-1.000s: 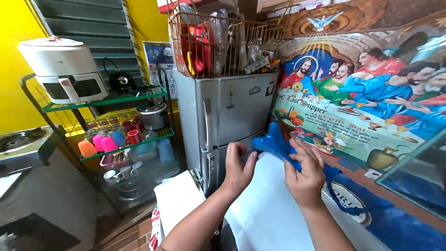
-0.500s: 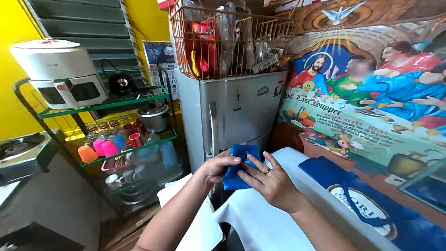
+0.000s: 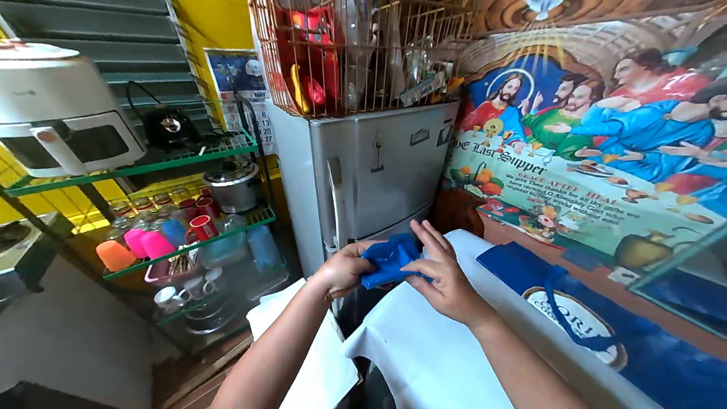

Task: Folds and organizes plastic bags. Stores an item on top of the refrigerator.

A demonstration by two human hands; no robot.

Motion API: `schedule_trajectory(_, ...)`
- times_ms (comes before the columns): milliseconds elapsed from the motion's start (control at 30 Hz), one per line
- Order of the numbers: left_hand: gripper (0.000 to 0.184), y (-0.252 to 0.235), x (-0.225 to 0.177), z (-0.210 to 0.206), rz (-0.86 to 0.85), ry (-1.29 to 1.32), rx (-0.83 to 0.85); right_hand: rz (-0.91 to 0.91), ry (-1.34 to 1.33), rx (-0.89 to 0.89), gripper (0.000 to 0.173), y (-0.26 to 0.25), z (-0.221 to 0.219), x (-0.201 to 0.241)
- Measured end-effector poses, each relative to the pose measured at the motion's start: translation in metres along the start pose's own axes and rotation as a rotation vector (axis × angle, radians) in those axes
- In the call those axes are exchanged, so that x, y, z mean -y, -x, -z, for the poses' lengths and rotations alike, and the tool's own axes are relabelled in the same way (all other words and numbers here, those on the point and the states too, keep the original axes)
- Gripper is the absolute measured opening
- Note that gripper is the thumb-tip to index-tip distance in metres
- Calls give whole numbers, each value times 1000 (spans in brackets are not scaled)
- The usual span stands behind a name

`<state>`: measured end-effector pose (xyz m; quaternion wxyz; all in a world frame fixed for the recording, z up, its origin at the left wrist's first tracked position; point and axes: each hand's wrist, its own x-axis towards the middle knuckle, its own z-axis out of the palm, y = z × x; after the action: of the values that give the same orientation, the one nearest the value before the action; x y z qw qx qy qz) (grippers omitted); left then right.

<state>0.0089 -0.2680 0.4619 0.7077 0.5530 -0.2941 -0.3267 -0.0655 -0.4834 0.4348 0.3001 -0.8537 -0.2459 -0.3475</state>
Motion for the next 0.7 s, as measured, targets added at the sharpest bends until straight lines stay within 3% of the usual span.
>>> schedule_trajectory(100, 35, 0, -1, 1, -7, 15, 81, -258, -372, -40, 29, -10, 4, -1)
schedule_trajectory(200, 34, -2, -5, 4, -16, 12, 133, -404, -721, -103, 8, -22, 1, 1)
schedule_trajectory(333, 29, -4, -11, 7, -53, 71, 91, -344, -674, -236, 14, -33, -10, 4)
schedule_trajectory(367, 35, -4, -10, 9, -102, 101, 87, -332, -626, -269, 16, -36, -12, 5)
schedule_trajectory(433, 92, -3, -10, 10, -199, 42, 49, -311, -556, -308, 22, -40, -15, 8)
schedule_trajectory(467, 107, -2, -13, 7, -233, -46, -3, -285, -528, -309, 26, -41, -16, 9)
schedule_trajectory(500, 104, 0, -16, 4, -263, -130, -55, -249, -500, -306, 31, -42, -17, 9)
schedule_trajectory(600, 67, 3, -24, -2, -349, -326, -161, -139, -421, -330, 28, -41, -18, 4)
schedule_trajectory(700, 42, 2, -28, 7, -483, -428, -31, -120, -448, -350, 21, -41, -14, 0)
